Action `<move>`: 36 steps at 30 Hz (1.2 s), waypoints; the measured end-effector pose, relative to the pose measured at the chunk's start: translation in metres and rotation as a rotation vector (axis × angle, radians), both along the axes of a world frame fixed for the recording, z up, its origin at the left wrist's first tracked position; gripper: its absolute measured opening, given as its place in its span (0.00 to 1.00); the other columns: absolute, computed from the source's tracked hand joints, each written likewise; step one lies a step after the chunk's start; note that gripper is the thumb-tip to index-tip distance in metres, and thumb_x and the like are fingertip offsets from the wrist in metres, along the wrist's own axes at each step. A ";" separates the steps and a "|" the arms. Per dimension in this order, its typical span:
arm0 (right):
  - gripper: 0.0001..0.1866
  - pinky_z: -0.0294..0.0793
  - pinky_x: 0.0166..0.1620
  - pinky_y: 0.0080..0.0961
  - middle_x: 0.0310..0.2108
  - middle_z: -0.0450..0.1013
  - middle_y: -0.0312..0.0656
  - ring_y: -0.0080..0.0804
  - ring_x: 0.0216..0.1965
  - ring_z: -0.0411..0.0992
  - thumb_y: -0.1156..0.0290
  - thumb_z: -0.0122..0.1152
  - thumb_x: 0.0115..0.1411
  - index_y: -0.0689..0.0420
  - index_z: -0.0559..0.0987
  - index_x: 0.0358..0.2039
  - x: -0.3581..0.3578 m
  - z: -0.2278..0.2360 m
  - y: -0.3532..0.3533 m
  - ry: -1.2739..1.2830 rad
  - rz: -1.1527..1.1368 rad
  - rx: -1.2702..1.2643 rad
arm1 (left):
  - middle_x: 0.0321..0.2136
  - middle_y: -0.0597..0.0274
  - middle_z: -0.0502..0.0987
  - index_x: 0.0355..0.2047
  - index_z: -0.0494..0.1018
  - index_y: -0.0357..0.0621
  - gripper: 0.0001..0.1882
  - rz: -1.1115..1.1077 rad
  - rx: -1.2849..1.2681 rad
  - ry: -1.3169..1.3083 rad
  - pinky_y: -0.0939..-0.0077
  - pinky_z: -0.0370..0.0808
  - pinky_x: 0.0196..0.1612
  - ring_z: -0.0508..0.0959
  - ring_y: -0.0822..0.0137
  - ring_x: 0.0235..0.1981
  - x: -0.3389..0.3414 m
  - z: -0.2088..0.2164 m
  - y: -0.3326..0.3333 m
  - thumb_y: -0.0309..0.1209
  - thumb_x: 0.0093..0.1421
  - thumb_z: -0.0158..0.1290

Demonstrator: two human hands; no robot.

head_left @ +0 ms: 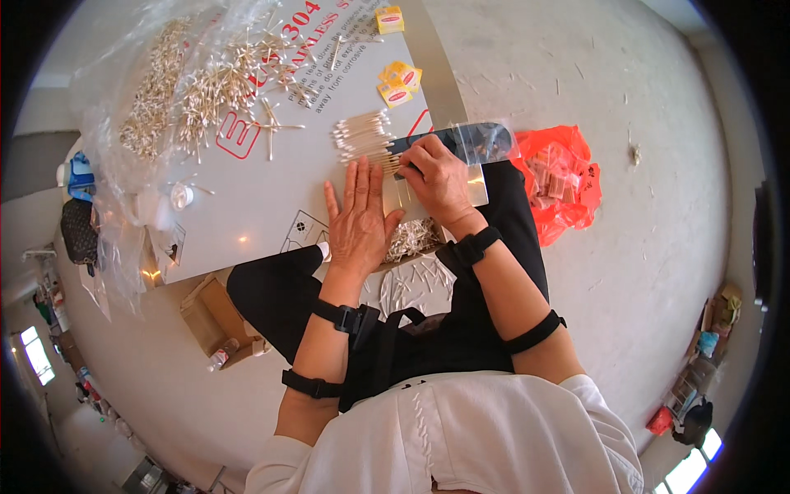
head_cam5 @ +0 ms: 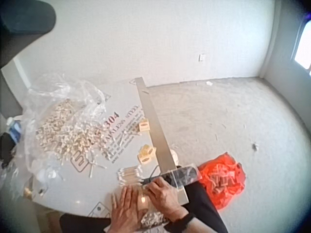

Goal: The recorder packages small wooden sticks into a plastic bag.

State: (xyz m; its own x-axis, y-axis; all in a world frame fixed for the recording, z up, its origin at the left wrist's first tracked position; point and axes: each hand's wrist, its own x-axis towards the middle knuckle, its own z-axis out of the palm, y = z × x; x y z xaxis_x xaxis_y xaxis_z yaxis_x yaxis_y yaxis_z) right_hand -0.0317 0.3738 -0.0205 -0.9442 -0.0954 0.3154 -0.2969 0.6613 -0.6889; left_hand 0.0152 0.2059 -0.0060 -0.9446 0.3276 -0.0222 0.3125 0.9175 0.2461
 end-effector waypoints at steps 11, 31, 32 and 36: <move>0.09 0.76 0.35 0.37 0.31 0.71 0.42 0.45 0.34 0.74 0.75 0.66 0.51 0.56 0.75 0.32 0.003 -0.001 0.005 0.068 0.106 0.081 | 0.71 0.53 0.46 0.70 0.49 0.41 0.42 0.007 0.035 0.015 0.44 0.38 0.70 0.46 0.56 0.73 0.000 -0.005 -0.002 0.49 0.62 0.50; 0.16 0.71 0.52 0.30 0.50 0.69 0.49 0.40 0.48 0.71 0.69 0.58 0.63 0.62 0.74 0.50 -0.003 0.000 -0.020 -0.007 -0.131 -0.551 | 0.70 0.46 0.48 0.69 0.48 0.36 0.35 0.295 0.881 0.242 0.56 0.44 0.71 0.49 0.55 0.71 -0.043 -0.015 -0.005 0.44 0.70 0.43; 0.18 0.68 0.56 0.29 0.53 0.67 0.49 0.38 0.52 0.69 0.68 0.54 0.66 0.63 0.72 0.53 -0.007 0.000 -0.023 -0.031 -0.149 -0.641 | 0.70 0.46 0.49 0.69 0.48 0.34 0.34 0.368 1.073 0.192 0.59 0.46 0.71 0.50 0.56 0.71 -0.052 -0.016 -0.008 0.44 0.71 0.40; 0.21 0.60 0.63 0.30 0.61 0.63 0.50 0.39 0.61 0.63 0.65 0.47 0.71 0.67 0.68 0.58 -0.021 -0.013 -0.035 -0.114 -0.159 -0.903 | 0.68 0.45 0.52 0.68 0.48 0.32 0.34 0.447 1.387 0.143 0.61 0.48 0.71 0.52 0.57 0.70 -0.074 -0.020 0.007 0.46 0.73 0.36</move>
State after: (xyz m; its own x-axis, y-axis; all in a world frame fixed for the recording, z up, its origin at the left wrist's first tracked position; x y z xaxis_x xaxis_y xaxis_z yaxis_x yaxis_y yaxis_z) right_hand -0.0528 0.3388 -0.0339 -0.9549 0.2752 0.1112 -0.1472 -0.1138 -0.9825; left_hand -0.0588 0.2127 -0.0255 -0.9379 -0.3073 0.1608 0.1686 0.0010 0.9857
